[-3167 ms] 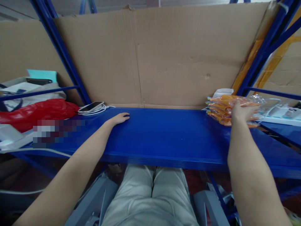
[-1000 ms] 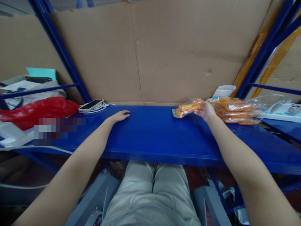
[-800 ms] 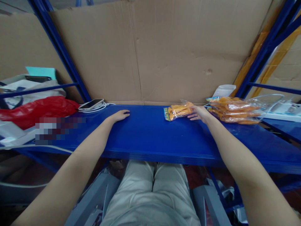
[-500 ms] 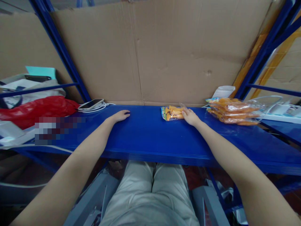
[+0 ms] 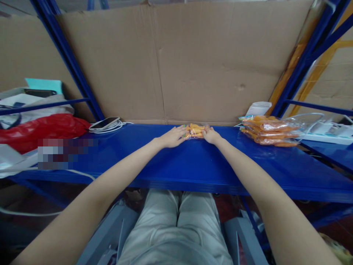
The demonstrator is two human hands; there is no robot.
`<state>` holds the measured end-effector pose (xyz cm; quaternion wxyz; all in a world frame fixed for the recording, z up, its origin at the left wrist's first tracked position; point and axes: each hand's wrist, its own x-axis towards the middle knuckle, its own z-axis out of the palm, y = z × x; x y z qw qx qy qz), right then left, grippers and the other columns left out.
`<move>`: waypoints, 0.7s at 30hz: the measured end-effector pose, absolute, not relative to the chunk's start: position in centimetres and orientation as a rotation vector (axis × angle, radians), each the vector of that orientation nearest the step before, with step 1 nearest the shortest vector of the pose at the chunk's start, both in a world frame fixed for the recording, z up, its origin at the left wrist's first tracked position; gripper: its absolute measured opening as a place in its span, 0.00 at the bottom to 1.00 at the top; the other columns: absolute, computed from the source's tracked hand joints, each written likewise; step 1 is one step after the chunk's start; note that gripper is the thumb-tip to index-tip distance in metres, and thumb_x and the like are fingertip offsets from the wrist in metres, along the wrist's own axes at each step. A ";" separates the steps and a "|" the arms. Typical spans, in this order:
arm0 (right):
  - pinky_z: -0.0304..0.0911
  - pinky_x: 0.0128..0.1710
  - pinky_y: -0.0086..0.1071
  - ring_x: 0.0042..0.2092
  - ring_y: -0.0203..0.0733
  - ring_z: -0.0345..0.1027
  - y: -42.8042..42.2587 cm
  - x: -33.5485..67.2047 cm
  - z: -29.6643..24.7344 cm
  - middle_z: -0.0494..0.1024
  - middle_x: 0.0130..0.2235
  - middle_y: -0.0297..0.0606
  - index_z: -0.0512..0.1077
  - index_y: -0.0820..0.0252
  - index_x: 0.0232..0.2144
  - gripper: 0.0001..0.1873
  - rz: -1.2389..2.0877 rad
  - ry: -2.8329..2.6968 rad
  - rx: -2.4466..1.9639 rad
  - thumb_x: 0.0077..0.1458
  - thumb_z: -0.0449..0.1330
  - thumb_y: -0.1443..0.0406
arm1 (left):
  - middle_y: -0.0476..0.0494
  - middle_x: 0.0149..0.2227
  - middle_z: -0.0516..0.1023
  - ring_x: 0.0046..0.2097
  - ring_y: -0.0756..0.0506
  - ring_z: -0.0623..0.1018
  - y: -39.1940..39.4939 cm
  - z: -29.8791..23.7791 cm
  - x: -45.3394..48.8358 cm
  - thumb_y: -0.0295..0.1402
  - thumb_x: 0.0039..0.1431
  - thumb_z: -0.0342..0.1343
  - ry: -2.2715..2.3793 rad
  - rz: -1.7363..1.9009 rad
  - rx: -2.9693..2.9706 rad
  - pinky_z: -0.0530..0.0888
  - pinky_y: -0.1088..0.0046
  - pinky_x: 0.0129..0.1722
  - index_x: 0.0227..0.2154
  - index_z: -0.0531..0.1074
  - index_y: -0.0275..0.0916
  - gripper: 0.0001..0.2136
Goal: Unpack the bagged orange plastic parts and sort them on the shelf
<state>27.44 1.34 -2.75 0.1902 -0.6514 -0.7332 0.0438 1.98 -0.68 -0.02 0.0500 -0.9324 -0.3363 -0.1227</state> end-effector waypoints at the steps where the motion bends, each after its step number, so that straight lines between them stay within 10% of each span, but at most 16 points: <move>1: 0.48 0.67 0.54 0.70 0.58 0.50 1.4 26.9 -2.6 0.63 0.66 0.52 0.58 0.69 0.67 0.33 0.122 -2.065 -1.823 0.66 0.39 0.56 | 0.36 0.69 0.60 0.71 0.37 0.56 -0.8 -0.1 3.0 0.42 0.68 0.44 -0.981 -0.326 -2.865 0.55 0.48 0.67 0.63 0.63 0.41 0.24; 8: 0.45 0.69 0.49 0.70 0.55 0.47 1.1 23.9 -2.6 0.62 0.67 0.44 0.61 0.64 0.66 0.33 0.154 -2.155 -1.732 0.67 0.41 0.54 | 0.33 0.71 0.53 0.72 0.36 0.53 -1.0 0.0 5.1 0.39 0.68 0.41 -1.318 -0.327 -2.757 0.52 0.47 0.68 0.68 0.55 0.37 0.27; 14: 0.38 0.70 0.52 0.72 0.55 0.41 0.4 23.3 -3.1 0.57 0.69 0.40 0.60 0.57 0.68 0.37 0.317 -2.214 -1.510 0.65 0.43 0.46 | 0.38 0.66 0.67 0.66 0.40 0.66 -0.6 -0.6 3.3 0.36 0.67 0.44 -1.222 -0.443 -2.811 0.59 0.58 0.66 0.63 0.64 0.39 0.24; 21: 0.51 0.67 0.47 0.68 0.53 0.54 -1.9 24.7 -1.9 0.60 0.68 0.44 0.54 0.59 0.70 0.48 0.311 -2.373 -1.217 0.52 0.66 0.52 | 0.37 0.64 0.68 0.65 0.40 0.68 -0.3 -0.1 2.8 0.35 0.65 0.48 -1.273 -0.442 -2.879 0.62 0.62 0.65 0.62 0.65 0.36 0.24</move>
